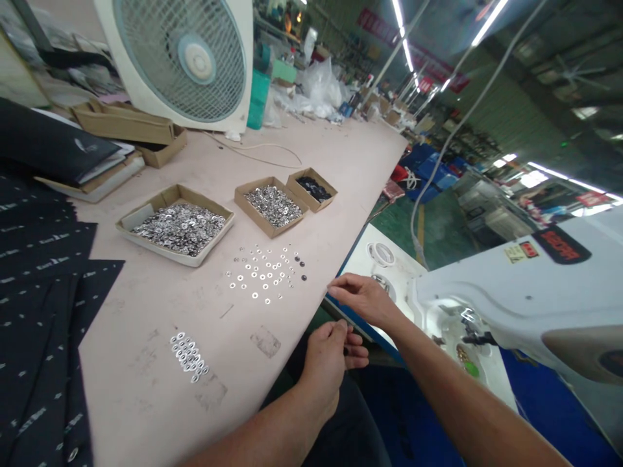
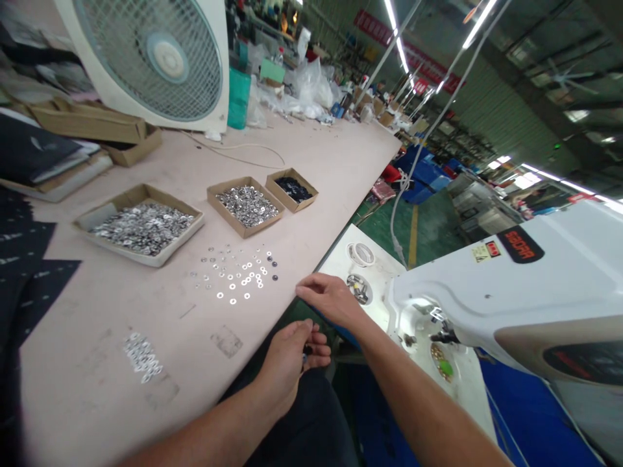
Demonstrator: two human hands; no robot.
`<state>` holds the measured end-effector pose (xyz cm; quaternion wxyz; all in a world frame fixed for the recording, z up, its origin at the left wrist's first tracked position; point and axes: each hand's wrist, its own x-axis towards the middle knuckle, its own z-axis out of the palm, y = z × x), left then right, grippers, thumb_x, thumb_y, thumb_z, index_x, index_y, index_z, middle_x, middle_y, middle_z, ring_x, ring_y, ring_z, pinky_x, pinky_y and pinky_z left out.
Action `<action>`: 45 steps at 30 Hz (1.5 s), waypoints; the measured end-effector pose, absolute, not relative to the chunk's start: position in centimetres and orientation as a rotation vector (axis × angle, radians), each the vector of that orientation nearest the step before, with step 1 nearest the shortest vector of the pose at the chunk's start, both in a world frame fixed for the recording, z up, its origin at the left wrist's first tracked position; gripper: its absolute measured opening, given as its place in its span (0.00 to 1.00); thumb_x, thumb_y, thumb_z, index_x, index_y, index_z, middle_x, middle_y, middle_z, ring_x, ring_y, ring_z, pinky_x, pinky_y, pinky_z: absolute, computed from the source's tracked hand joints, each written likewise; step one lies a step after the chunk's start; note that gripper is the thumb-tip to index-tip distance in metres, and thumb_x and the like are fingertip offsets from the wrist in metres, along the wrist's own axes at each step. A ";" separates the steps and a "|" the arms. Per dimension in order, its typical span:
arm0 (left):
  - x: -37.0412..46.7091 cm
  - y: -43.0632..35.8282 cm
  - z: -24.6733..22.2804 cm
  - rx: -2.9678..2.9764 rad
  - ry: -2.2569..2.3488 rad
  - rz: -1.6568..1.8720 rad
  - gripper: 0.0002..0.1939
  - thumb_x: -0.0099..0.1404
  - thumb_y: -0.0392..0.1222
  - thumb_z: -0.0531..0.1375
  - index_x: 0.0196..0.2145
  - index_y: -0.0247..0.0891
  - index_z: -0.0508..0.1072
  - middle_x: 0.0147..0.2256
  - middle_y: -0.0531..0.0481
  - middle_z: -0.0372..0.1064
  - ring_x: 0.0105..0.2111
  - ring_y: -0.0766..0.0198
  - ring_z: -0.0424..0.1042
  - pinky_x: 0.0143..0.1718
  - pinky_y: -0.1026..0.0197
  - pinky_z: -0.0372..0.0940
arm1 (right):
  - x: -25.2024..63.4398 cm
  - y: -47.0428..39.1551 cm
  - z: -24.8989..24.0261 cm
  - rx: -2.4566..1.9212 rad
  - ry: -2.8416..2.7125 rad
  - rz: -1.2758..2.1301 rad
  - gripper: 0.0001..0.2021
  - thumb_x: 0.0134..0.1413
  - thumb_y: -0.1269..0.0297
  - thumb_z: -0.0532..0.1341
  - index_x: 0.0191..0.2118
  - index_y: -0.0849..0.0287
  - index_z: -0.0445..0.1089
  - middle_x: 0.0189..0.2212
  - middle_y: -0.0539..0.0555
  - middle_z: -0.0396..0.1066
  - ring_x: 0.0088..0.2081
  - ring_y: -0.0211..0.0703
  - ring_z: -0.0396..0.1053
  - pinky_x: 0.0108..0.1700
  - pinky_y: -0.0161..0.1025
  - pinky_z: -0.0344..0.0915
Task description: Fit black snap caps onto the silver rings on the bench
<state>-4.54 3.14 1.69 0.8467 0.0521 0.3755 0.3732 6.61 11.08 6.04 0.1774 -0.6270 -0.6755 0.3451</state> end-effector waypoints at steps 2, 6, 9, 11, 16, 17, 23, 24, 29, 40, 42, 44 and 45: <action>-4.5 3.0 1.6 0.120 0.783 0.814 0.13 0.72 0.43 0.53 0.37 0.29 0.68 0.30 0.46 0.68 0.26 0.65 0.71 0.26 0.65 0.71 | 7.7 9.1 6.7 -1.829 -1.834 1.143 0.12 0.55 0.55 0.64 0.34 0.59 0.76 0.26 0.51 0.73 0.29 0.41 0.68 0.32 0.36 0.63; -4.5 2.7 1.4 0.143 0.763 0.841 0.15 0.70 0.46 0.55 0.37 0.29 0.70 0.29 0.47 0.66 0.26 0.65 0.71 0.26 0.64 0.71 | 9.0 6.3 6.9 -1.833 -1.685 1.396 0.15 0.54 0.51 0.65 0.35 0.60 0.77 0.27 0.52 0.73 0.30 0.42 0.69 0.34 0.37 0.64; -4.6 2.7 1.2 0.140 0.747 0.851 0.16 0.68 0.49 0.58 0.37 0.29 0.71 0.30 0.47 0.67 0.26 0.65 0.71 0.26 0.64 0.71 | 9.2 5.7 6.6 -1.795 -1.552 1.477 0.16 0.51 0.51 0.67 0.37 0.59 0.78 0.27 0.52 0.74 0.30 0.42 0.69 0.34 0.37 0.64; -4.7 2.8 1.1 0.135 0.745 0.850 0.17 0.68 0.50 0.58 0.38 0.29 0.71 0.30 0.46 0.67 0.26 0.64 0.71 0.27 0.64 0.71 | 9.2 5.9 6.5 -1.772 -1.510 1.512 0.16 0.50 0.51 0.68 0.36 0.60 0.77 0.27 0.51 0.73 0.29 0.41 0.69 0.33 0.36 0.64; -4.5 3.0 1.1 0.107 0.756 0.861 0.19 0.70 0.53 0.56 0.39 0.29 0.70 0.30 0.45 0.68 0.26 0.63 0.71 0.27 0.62 0.71 | 9.0 8.0 6.5 -1.756 -1.562 1.487 0.14 0.52 0.53 0.66 0.32 0.60 0.73 0.25 0.50 0.70 0.29 0.39 0.66 0.33 0.35 0.62; -4.4 3.0 1.2 0.090 0.764 0.856 0.19 0.70 0.52 0.55 0.40 0.29 0.69 0.30 0.44 0.68 0.26 0.63 0.71 0.27 0.62 0.71 | 8.7 8.8 6.4 -1.753 -1.579 1.443 0.13 0.53 0.53 0.65 0.31 0.60 0.72 0.25 0.50 0.69 0.28 0.38 0.66 0.32 0.35 0.61; -4.2 2.7 1.3 0.066 0.776 0.810 0.17 0.72 0.50 0.52 0.40 0.29 0.67 0.30 0.44 0.69 0.25 0.62 0.71 0.26 0.62 0.70 | 5.2 16.1 5.2 -1.690 -1.851 1.121 0.12 0.57 0.56 0.59 0.31 0.60 0.70 0.22 0.48 0.66 0.25 0.37 0.62 0.30 0.34 0.58; -4.1 2.6 1.3 0.067 0.776 0.810 0.17 0.73 0.49 0.51 0.41 0.29 0.67 0.30 0.44 0.69 0.25 0.62 0.71 0.26 0.61 0.70 | 4.4 17.3 4.9 -1.699 -1.923 1.045 0.11 0.58 0.58 0.59 0.31 0.60 0.70 0.22 0.48 0.67 0.25 0.37 0.62 0.30 0.34 0.57; -4.0 2.6 1.2 0.053 0.771 0.786 0.18 0.73 0.50 0.49 0.42 0.29 0.67 0.30 0.43 0.70 0.26 0.60 0.72 0.26 0.60 0.71 | 2.2 20.9 3.9 -1.680 -2.149 0.810 0.10 0.60 0.63 0.57 0.30 0.60 0.71 0.21 0.47 0.68 0.26 0.36 0.63 0.31 0.34 0.56; -4.1 2.4 1.4 0.068 0.742 0.742 0.17 0.74 0.48 0.49 0.40 0.30 0.68 0.29 0.45 0.69 0.24 0.62 0.71 0.25 0.62 0.69 | 1.2 21.7 3.4 -1.803 -2.176 0.725 0.07 0.55 0.65 0.64 0.28 0.60 0.75 0.26 0.51 0.75 0.29 0.40 0.69 0.32 0.35 0.59; -4.1 2.3 1.3 0.074 0.735 0.745 0.17 0.74 0.48 0.49 0.39 0.30 0.68 0.29 0.45 0.69 0.24 0.62 0.71 0.25 0.62 0.70 | 1.2 22.0 3.4 -1.833 -2.105 0.788 0.06 0.52 0.65 0.65 0.28 0.60 0.75 0.25 0.51 0.75 0.28 0.39 0.70 0.31 0.34 0.60; -4.1 2.4 1.3 0.076 0.734 0.741 0.18 0.74 0.48 0.49 0.39 0.29 0.68 0.29 0.44 0.69 0.24 0.62 0.71 0.25 0.62 0.70 | 1.3 22.1 3.3 -1.833 -2.029 0.828 0.05 0.49 0.64 0.68 0.28 0.60 0.74 0.24 0.50 0.74 0.27 0.38 0.69 0.30 0.33 0.60; -4.2 2.5 1.4 0.076 0.736 0.740 0.18 0.74 0.48 0.49 0.39 0.29 0.68 0.29 0.44 0.70 0.24 0.62 0.72 0.25 0.62 0.70 | 1.4 22.1 3.2 -1.821 -2.011 0.837 0.06 0.48 0.64 0.68 0.28 0.60 0.74 0.23 0.50 0.74 0.26 0.37 0.68 0.29 0.33 0.60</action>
